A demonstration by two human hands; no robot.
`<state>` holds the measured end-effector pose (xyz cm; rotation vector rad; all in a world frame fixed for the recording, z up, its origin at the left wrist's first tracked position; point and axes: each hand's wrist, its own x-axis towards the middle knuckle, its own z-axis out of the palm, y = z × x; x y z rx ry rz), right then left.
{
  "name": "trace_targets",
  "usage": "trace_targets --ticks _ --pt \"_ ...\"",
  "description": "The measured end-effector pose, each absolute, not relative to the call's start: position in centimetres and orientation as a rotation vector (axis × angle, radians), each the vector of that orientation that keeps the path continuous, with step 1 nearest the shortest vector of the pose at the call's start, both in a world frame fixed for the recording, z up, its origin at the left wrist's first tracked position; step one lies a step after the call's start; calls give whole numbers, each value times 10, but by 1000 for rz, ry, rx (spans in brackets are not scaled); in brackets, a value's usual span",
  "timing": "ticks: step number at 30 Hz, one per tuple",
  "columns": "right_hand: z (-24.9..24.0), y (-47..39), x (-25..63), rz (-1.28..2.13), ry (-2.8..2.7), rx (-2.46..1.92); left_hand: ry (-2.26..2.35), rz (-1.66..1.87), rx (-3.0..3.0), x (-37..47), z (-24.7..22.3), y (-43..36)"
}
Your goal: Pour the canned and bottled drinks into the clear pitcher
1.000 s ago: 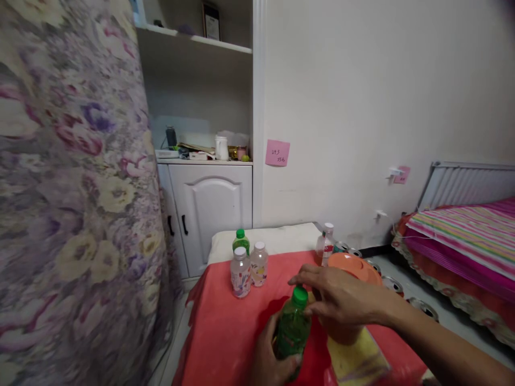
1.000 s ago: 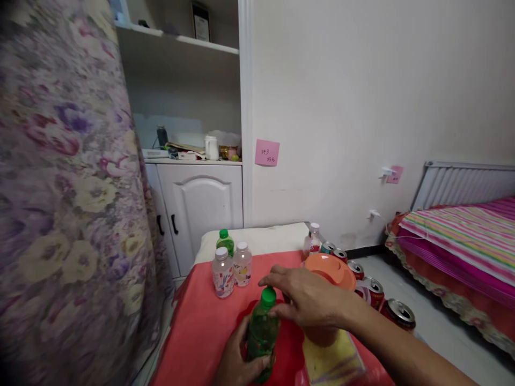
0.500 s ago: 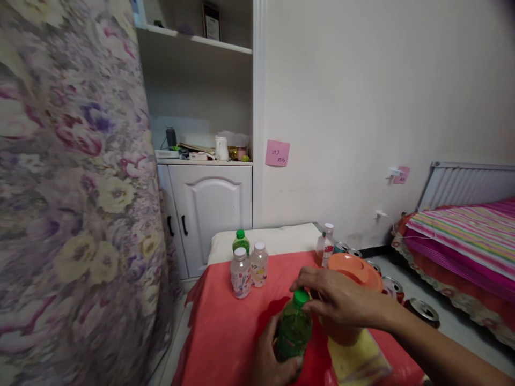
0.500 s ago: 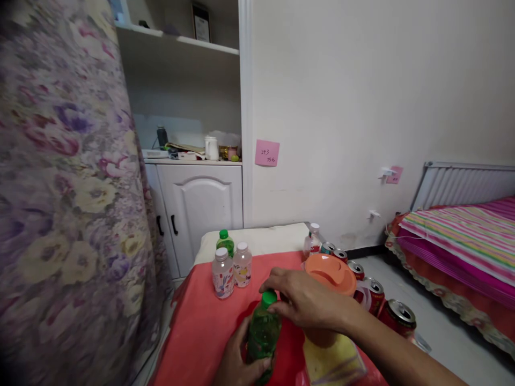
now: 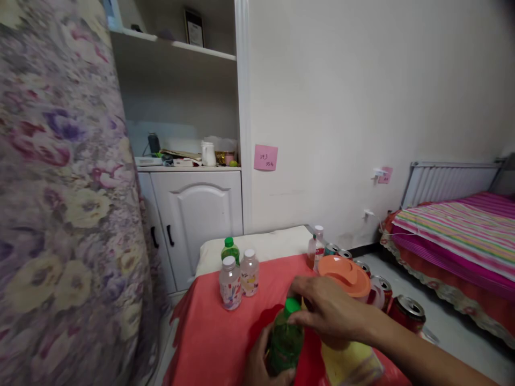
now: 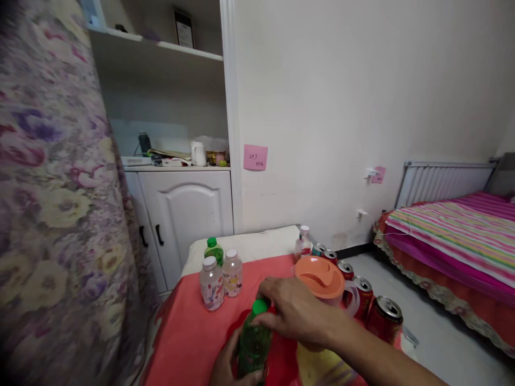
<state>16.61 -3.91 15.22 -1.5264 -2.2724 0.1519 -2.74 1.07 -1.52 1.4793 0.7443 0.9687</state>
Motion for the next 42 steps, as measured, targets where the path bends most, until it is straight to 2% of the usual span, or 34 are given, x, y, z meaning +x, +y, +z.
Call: trace_targets --ticks 3,9,15,21,26,32,37,42 --pt "151 -39 167 139 -2214 -1605 707 948 1465 -28 -15 11" --pt "156 -41 168 273 -2276 -1440 642 968 1484 -32 -16 13" --pt "156 -39 166 230 -2197 -1622 703 940 1485 -31 -13 10" --pt "154 -41 166 281 -2288 -1425 700 961 1509 -31 -12 9" --pt "152 -41 167 217 -2231 -1559 671 949 1503 -32 -12 9" --pt "157 -43 165 271 -2223 -1433 712 980 1516 -34 -12 8" --pt "153 -41 163 239 -2178 -1567 781 962 1522 -32 -11 7" --pt "153 -41 166 286 -2288 -1429 767 953 1524 -32 -14 10"
